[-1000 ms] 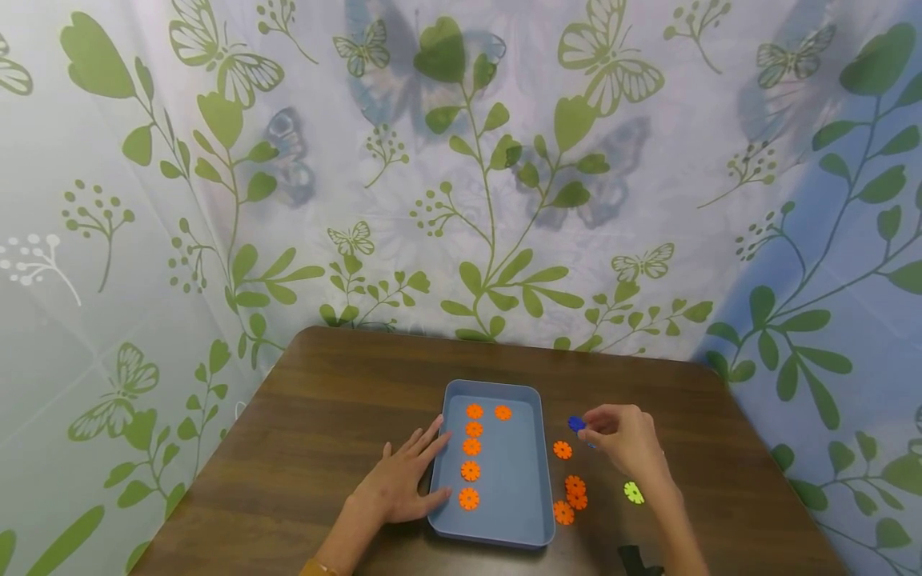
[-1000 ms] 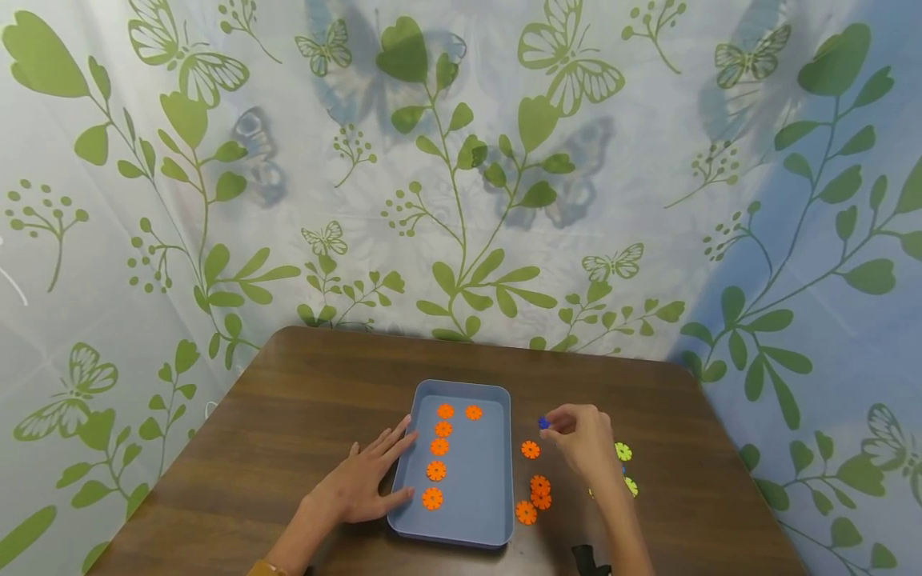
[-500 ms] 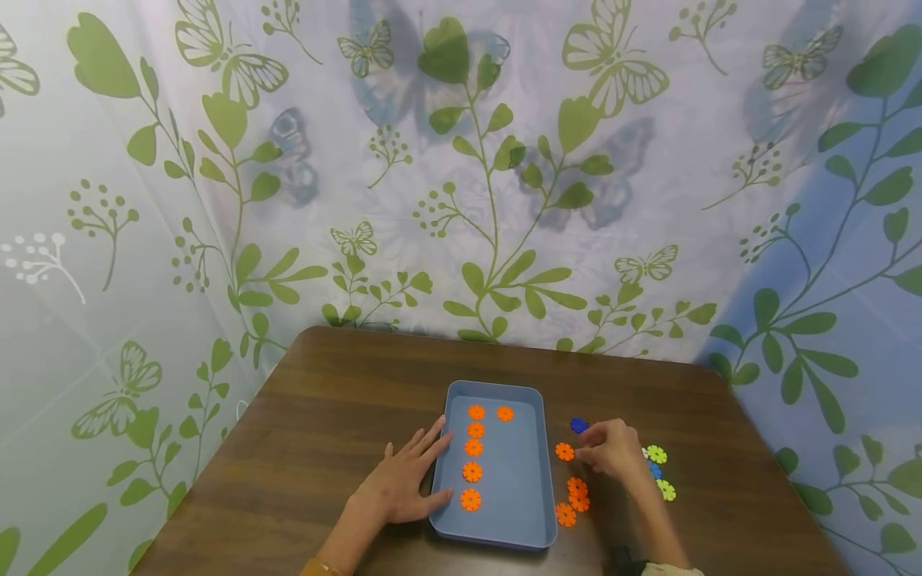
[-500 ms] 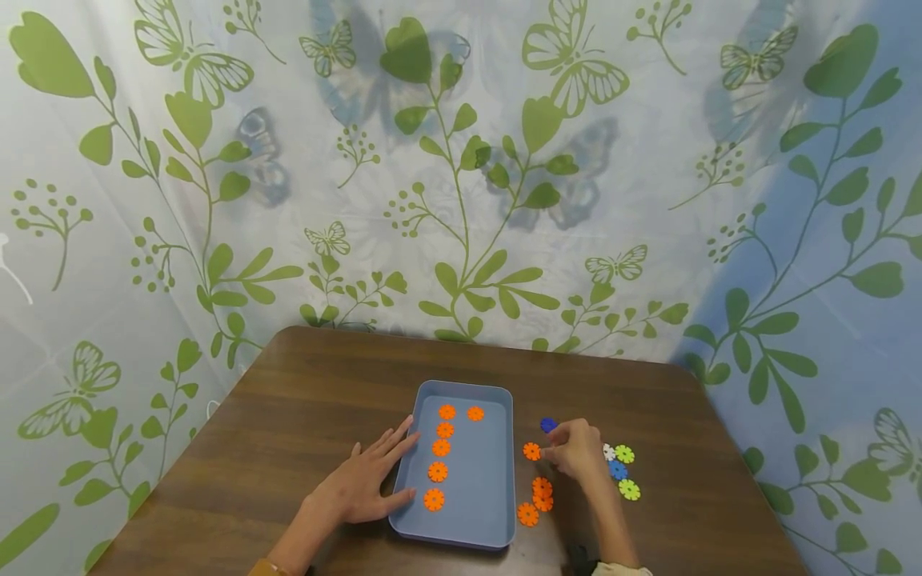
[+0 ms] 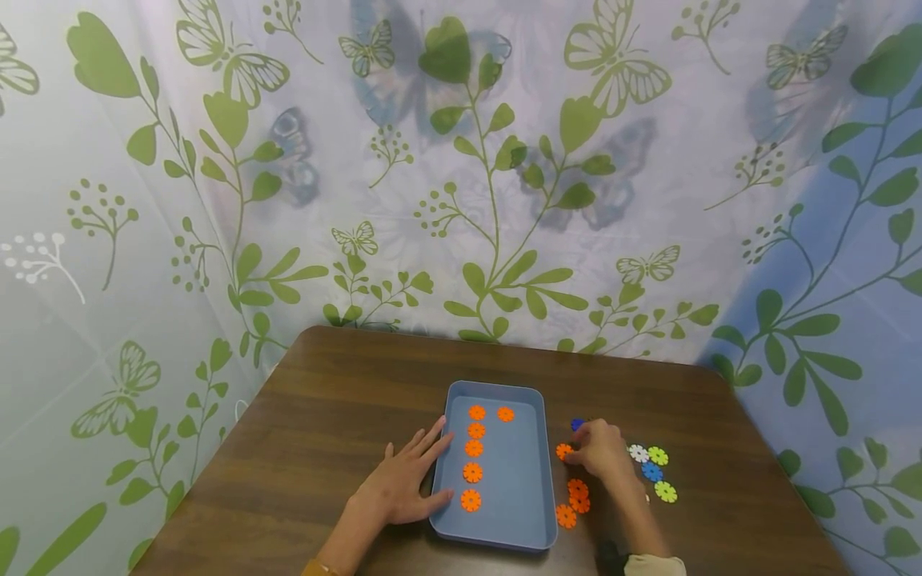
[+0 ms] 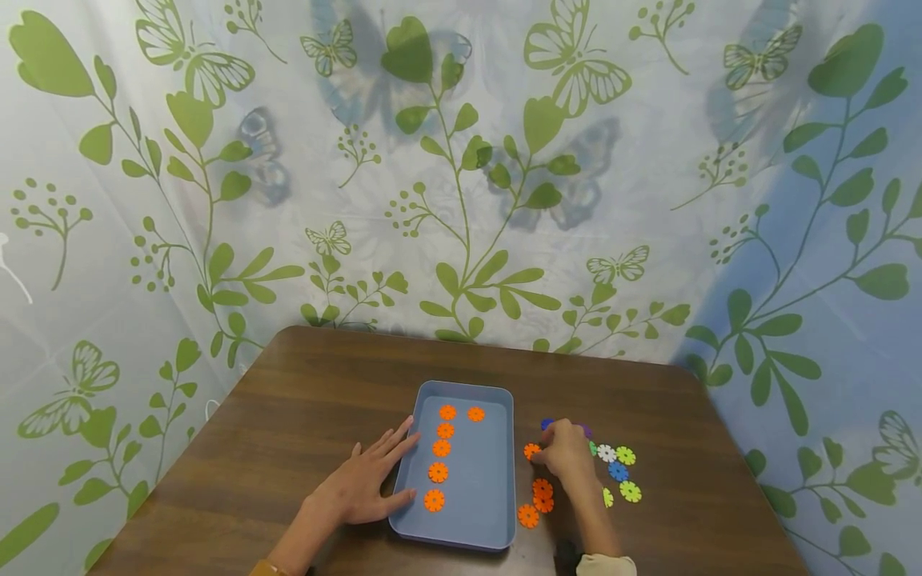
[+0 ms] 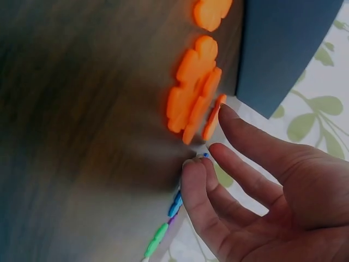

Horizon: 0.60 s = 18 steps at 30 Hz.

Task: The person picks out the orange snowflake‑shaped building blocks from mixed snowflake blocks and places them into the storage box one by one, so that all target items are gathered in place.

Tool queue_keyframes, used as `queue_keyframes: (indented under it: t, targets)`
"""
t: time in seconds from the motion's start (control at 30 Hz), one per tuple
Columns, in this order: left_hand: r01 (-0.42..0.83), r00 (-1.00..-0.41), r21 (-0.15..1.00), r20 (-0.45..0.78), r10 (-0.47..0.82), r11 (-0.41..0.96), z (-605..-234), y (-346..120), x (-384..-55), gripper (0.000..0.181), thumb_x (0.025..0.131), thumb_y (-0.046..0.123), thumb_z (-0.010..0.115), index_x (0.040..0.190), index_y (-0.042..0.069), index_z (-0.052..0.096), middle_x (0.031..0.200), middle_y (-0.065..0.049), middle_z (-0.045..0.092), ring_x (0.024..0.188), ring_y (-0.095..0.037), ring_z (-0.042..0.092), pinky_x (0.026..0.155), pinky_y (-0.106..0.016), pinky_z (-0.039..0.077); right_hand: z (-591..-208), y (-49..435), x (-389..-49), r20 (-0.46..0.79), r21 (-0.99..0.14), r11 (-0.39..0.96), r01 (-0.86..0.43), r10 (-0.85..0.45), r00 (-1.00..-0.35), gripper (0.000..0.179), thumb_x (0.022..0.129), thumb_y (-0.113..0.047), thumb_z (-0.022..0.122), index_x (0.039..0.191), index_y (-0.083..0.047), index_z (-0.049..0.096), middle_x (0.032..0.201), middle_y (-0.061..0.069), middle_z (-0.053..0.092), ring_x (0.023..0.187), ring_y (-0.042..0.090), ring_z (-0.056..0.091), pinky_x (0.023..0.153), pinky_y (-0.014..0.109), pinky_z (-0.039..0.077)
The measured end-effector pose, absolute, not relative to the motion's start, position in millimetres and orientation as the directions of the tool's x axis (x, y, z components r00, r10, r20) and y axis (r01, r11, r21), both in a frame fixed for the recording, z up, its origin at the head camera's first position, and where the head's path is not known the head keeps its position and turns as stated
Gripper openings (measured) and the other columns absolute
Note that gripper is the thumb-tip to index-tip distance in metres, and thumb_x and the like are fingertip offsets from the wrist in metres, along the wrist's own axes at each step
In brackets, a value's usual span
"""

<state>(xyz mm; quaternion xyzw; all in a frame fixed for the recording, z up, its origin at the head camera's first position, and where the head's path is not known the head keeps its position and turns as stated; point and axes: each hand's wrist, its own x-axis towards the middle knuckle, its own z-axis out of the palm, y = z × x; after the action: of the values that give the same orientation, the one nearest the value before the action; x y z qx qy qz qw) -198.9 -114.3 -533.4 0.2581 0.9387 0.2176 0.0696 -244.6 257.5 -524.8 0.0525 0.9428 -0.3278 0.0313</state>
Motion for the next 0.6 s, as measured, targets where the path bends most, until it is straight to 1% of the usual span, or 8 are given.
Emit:
queue_keyframes:
  t: [0.17,0.4,0.6]
  targets:
    - [0.458,-0.856,0.444,-0.013,0.516,0.770,-535.2,-114.6,-199.8,0.089,0.098,0.059,0.066,0.171,0.019,0.034,0.182,-0.003,0.016,0.159,-0.044,0.034,0.111,-0.088,0.024,-526.8,255.3,-246.4,-0.085,-0.598,0.793,0.119,0.085,-0.993,0.025,0.079,-0.002,0.093,0.097,0.004,0.076,0.087,0.012,0.069,0.077,0.027,0.063,0.070,0.044,0.061]
    - [0.459,-0.856,0.444,-0.010,0.517,0.769,-534.9,-115.0,-200.4,0.089,0.098,0.060,0.066,0.171,0.019,0.034,0.182,-0.002,0.015,0.159,-0.045,0.033,0.111,-0.088,0.025,-526.7,255.5,-248.8,-0.113,-0.584,0.800,0.138,0.088,-0.990,0.021,0.081,-0.001,0.092,0.090,0.002,0.072,0.086,0.012,0.066,0.077,0.028,0.062,0.074,0.045,0.062]
    - [0.459,-0.856,0.442,-0.013,0.517,0.771,-535.7,-115.0,-200.5,0.089,0.098,0.060,0.066,0.171,0.019,0.034,0.182,-0.003,0.016,0.159,-0.044,0.033,0.111,-0.088,0.025,-523.4,256.0,-247.1,-0.118,-0.591,0.792,0.150,0.099,-0.988,0.025,0.081,0.001,0.092,0.087,0.000,0.068,0.083,0.012,0.063,0.076,0.028,0.060,0.068,0.040,0.058]
